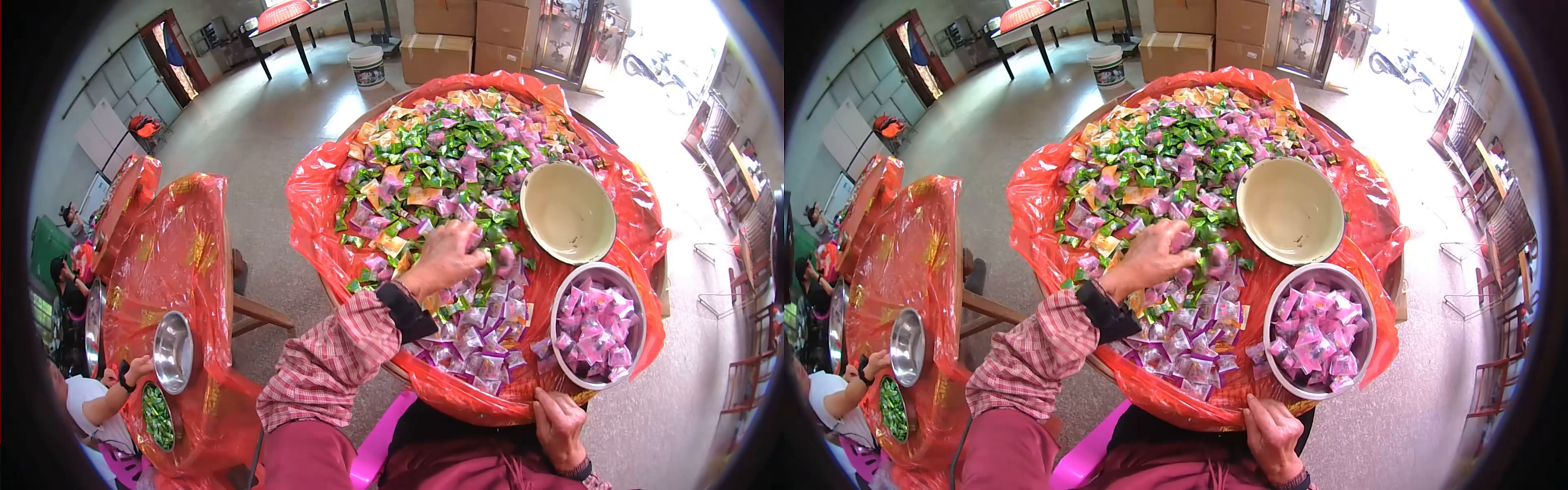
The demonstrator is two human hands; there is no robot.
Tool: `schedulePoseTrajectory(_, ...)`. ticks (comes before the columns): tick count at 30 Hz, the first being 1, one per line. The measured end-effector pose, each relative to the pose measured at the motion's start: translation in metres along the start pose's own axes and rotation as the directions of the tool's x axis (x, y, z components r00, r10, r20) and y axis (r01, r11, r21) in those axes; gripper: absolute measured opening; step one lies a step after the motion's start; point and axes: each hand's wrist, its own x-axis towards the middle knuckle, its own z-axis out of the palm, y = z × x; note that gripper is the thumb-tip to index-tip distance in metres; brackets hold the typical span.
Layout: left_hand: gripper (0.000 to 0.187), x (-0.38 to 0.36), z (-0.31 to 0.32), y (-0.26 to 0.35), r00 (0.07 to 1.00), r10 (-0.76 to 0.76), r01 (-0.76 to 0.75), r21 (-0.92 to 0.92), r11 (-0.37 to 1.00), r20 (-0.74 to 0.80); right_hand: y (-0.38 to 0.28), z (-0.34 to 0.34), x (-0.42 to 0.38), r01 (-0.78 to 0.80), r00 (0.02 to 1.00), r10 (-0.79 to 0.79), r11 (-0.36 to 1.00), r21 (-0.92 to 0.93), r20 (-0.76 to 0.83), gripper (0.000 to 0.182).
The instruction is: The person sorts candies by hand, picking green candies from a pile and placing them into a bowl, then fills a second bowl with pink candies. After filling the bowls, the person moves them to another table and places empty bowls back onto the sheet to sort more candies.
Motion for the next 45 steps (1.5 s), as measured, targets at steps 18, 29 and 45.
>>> schedulePoseTrajectory(18,0.03,-0.008,-0.086,-0.122,0.928,-0.067,0.144,0.185,0.972,-0.367,0.002,-0.003,0.003,-0.024,1.0,0.024,0.999,0.022,0.013,0.028)
schedulePoseTrajectory(29,0.02,0.016,-0.045,-0.073,0.996,0.093,-0.066,0.581,0.812,-0.017,0.004,-0.004,0.002,0.009,1.0,-0.009,0.999,0.052,0.007,0.028)
schedulePoseTrajectory(45,0.011,0.021,-0.041,-0.075,0.986,0.156,-0.146,0.724,0.675,0.054,0.005,-0.003,-0.002,-0.008,0.999,0.011,0.995,0.095,-0.033,0.027)
